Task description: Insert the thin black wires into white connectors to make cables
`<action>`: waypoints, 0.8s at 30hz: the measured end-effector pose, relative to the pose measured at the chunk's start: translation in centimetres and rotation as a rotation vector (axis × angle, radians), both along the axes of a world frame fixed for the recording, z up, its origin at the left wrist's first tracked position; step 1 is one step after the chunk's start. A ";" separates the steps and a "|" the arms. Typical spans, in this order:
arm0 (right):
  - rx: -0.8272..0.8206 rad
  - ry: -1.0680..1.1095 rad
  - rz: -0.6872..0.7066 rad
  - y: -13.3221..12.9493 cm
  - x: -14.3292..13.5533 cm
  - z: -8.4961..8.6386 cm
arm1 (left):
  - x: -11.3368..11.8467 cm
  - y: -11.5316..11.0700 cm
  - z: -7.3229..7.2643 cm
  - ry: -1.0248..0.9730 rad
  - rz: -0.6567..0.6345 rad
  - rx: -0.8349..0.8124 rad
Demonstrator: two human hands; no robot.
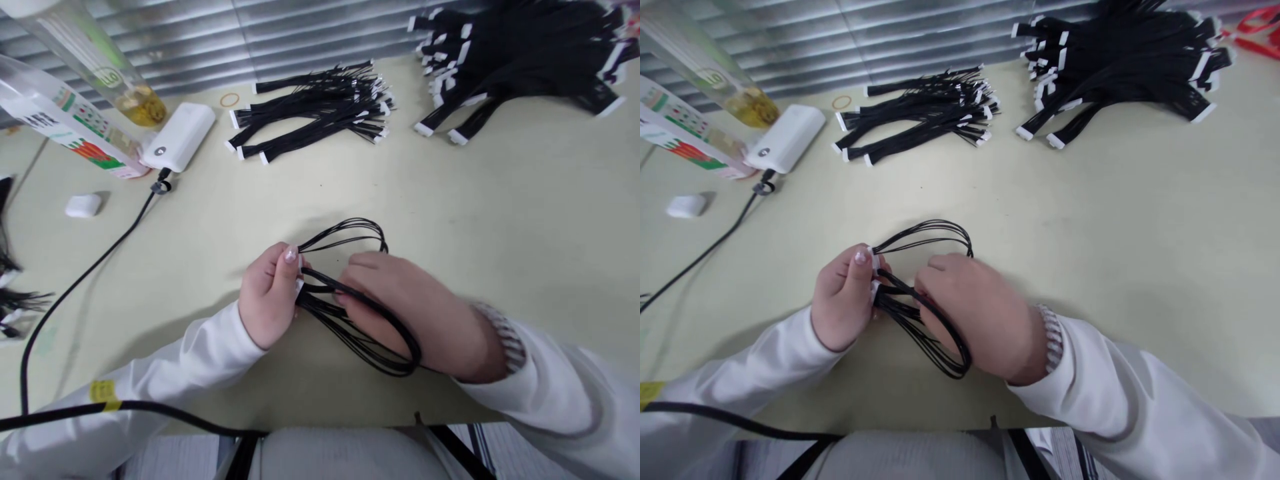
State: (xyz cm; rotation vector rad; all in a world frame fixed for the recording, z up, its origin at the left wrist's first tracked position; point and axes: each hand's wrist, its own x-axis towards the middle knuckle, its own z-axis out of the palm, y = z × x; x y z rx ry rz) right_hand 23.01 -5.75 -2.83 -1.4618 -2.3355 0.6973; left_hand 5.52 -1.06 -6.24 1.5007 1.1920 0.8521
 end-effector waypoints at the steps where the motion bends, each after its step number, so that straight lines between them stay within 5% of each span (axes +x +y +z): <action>1: 0.068 -0.082 -0.023 0.0 0.4 0.2 | 0.0 0.0 0.0 -0.005 0.007 -0.016; 4: 0.394 -0.318 -0.206 0.0 1.9 1.0 | 0.1 0.1 -0.2 -0.030 0.021 -0.051; 6: 0.590 -0.292 -0.389 0.0 2.8 1.7 | 0.1 0.1 -0.3 -0.034 0.010 -0.047; 8: 0.619 -0.042 -0.560 0.0 3.3 2.4 | 0.1 0.2 -0.3 -0.022 -0.010 -0.026; 12: 0.429 0.714 -0.791 0.0 3.0 3.1 | -0.1 0.2 -0.3 -0.005 -0.055 0.009; 15: 0.331 0.835 -0.657 0.3 2.5 2.2 | -0.2 0.2 -0.3 0.010 -0.073 0.038; 20: 0.162 0.351 -0.400 0.5 1.7 0.6 | -0.2 0.1 -0.2 0.001 -0.084 0.054; 24: 0.141 0.283 -0.297 0.3 1.2 0.7 | -0.1 0.1 0.0 -0.015 -0.093 0.036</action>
